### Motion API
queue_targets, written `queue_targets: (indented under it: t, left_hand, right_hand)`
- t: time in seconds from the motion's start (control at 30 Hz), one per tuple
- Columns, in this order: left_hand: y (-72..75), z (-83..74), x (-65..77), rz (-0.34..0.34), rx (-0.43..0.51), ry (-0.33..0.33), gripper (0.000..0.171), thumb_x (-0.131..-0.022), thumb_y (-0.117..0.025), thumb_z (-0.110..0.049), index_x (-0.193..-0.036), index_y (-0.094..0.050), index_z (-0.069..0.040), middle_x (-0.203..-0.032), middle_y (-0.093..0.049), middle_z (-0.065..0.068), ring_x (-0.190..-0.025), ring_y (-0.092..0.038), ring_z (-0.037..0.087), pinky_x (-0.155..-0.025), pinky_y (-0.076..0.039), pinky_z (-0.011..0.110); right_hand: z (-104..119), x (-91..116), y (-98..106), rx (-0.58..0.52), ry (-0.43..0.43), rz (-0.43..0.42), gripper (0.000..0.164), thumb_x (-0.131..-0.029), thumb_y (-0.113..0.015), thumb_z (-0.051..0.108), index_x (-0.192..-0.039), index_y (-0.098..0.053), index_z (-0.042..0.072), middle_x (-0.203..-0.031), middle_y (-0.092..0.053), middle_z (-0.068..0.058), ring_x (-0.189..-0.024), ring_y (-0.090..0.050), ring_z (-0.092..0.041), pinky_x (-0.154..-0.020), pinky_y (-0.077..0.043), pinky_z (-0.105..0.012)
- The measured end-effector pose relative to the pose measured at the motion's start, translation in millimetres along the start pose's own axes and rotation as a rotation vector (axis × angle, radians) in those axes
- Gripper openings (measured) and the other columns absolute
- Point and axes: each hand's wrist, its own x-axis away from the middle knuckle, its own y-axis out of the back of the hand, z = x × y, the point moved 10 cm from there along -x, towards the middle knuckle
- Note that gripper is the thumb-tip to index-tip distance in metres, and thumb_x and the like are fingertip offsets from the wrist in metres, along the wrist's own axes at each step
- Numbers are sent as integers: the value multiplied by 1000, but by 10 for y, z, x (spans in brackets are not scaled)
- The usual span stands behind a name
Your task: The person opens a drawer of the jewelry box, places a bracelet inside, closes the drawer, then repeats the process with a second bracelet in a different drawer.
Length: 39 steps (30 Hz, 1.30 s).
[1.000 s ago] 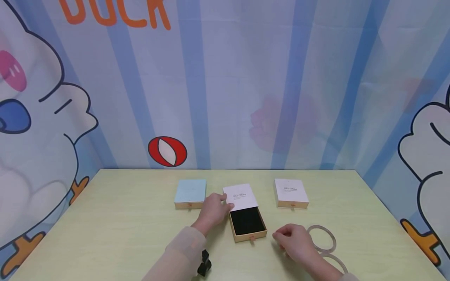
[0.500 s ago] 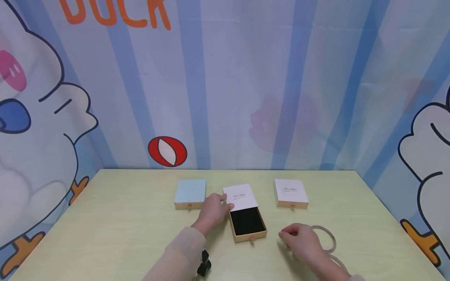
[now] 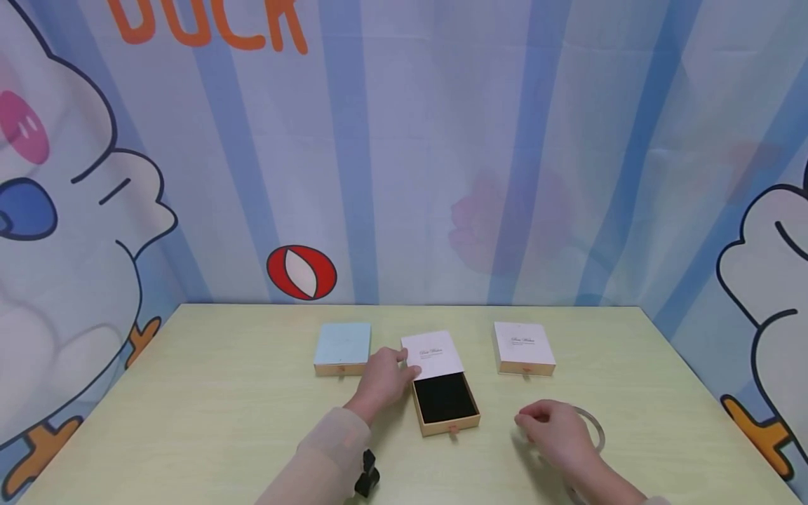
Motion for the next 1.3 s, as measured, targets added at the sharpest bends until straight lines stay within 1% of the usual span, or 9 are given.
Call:
queue_targets:
  t: [0.03, 0.1, 0.23, 0.4, 0.53, 0.87, 1.17, 1.27, 1.3]
  left_hand:
    - [-5, 3, -1, 3, -1, 5, 24, -88, -67, -21, -72, -59, -5, -86, -58, 7, -61, -34, 16, -53, -29, 25]
    - [-4, 6, -1, 0, -2, 10, 19, -88, -67, -21, -85, -67, -3, -105, -65, 8, -64, -39, 16, -56, -32, 25]
    - [-3, 3, 0, 2, -11, 13, 21, -88, -67, -22, -94, -70, -2, -122, -63, 9, -68, -43, 17, -59, -35, 25]
    - [8, -9, 7, -5, -20, 1, 22, -88, -67, -21, -98, -70, -2, -118, -64, 8, -68, -44, 18, -59, -36, 26]
    - [4, 0, 6, 2, -20, 11, 31, -88, -67, -22, -111, -67, -1, -125, -62, 10, -76, -49, 17, -65, -40, 27]
    - [-17, 25, -3, 18, -11, 29, 40, -89, -66, -23, -123, -61, -3, -134, -56, 11, -86, -51, 18, -70, -41, 30]
    - [-17, 22, -1, 14, -22, 37, 37, -89, -66, -23, -120, -64, -3, -133, -57, 11, -81, -50, 19, -67, -40, 29]
    - [-5, 21, 8, 10, -25, 43, 38, -89, -66, -24, -121, -64, -4, -133, -57, 10, -82, -49, 18, -67, -40, 29]
    - [-4, 21, 9, 11, -22, 45, 33, -89, -66, -24, -115, -66, -3, -126, -62, 10, -79, -49, 18, -65, -39, 28]
  right_hand:
    - [-11, -3, 12, 2, -5, 2, 33, -91, -60, 26, -109, -65, -1, -92, -68, -6, -77, -61, -13, -63, -52, -31]
    - [-24, -8, 34, 0, -6, 7, 34, -91, -60, 26, -110, -64, -2, -94, -69, -7, -77, -61, -13, -64, -52, -31]
    - [-43, -4, 71, -32, 0, 17, 34, -92, -58, 22, -112, -63, -5, -97, -68, -10, -78, -60, -15, -65, -52, -32]
    - [-65, -4, 118, -39, -3, 21, 35, -92, -57, 23, -113, -61, -6, -97, -67, -11, -78, -60, -15, -65, -52, -32]
    - [-94, -13, 148, -29, -9, 16, 36, -92, -57, 22, -114, -61, -6, -98, -67, -12, -79, -60, -15, -65, -51, -32]
    - [-126, -26, 250, 13, 15, -21, 36, -92, -57, 21, -114, -61, -7, -95, -67, -11, -78, -58, -15, -63, -46, -29]
    - [-199, -64, 321, 68, -30, -19, 38, -92, -57, 23, -117, -59, -6, -104, -65, -17, -82, -58, -17, -67, -49, -30]
    - [-206, -67, 375, 94, -12, -38, 37, -92, -57, 23, -115, -60, -6, -107, -64, -20, -84, -57, -19, -67, -49, -31]
    - [-207, -66, 392, 97, -7, -42, 37, -92, -57, 23, -115, -60, -6, -107, -64, -21, -84, -57, -20, -66, -49, -31]
